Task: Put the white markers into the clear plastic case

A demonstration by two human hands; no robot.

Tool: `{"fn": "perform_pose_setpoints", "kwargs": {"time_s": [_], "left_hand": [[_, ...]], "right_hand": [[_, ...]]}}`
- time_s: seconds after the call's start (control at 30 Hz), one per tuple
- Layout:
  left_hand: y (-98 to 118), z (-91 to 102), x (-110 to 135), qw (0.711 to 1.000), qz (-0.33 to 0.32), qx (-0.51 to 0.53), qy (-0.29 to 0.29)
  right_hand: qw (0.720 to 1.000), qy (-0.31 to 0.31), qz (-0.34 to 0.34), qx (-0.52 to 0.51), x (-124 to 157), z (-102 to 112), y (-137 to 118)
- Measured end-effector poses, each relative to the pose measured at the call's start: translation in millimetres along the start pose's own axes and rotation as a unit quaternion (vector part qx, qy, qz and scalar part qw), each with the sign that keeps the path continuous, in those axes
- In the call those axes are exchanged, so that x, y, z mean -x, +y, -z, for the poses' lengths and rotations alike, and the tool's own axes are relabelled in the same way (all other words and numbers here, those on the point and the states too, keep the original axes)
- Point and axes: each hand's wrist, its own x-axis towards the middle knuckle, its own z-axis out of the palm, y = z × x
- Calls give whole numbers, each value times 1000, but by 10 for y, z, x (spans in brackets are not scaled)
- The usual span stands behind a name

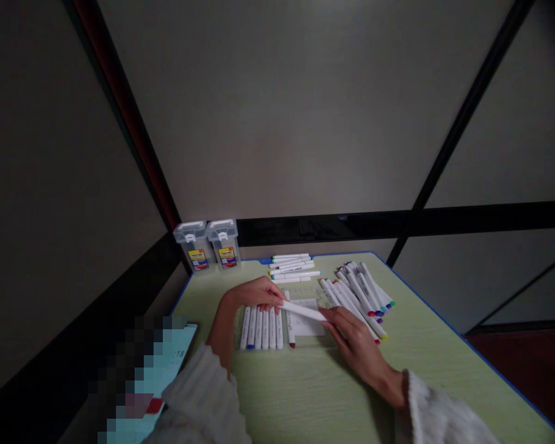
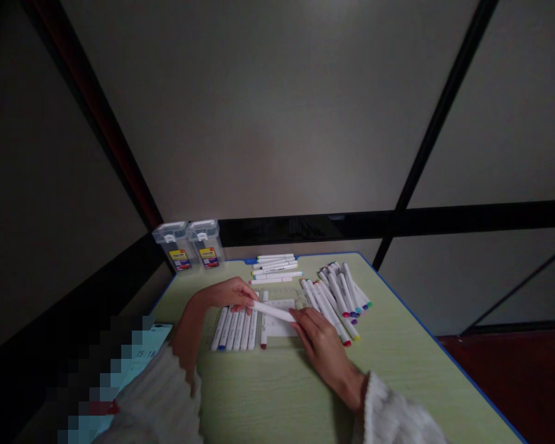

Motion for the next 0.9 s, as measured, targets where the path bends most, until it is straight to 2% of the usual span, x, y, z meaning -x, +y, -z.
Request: {"fn": "perform_pose_setpoints", "kwargs": {"time_s": [0.47, 0.9], "left_hand": [[-92, 73, 26, 1000, -11, 12, 26], [-175, 72, 10, 994, -23, 47, 96]], "right_hand": [[999, -8, -10, 50, 2, 10, -12], [998, -33, -9, 45, 17, 9, -13]]}}
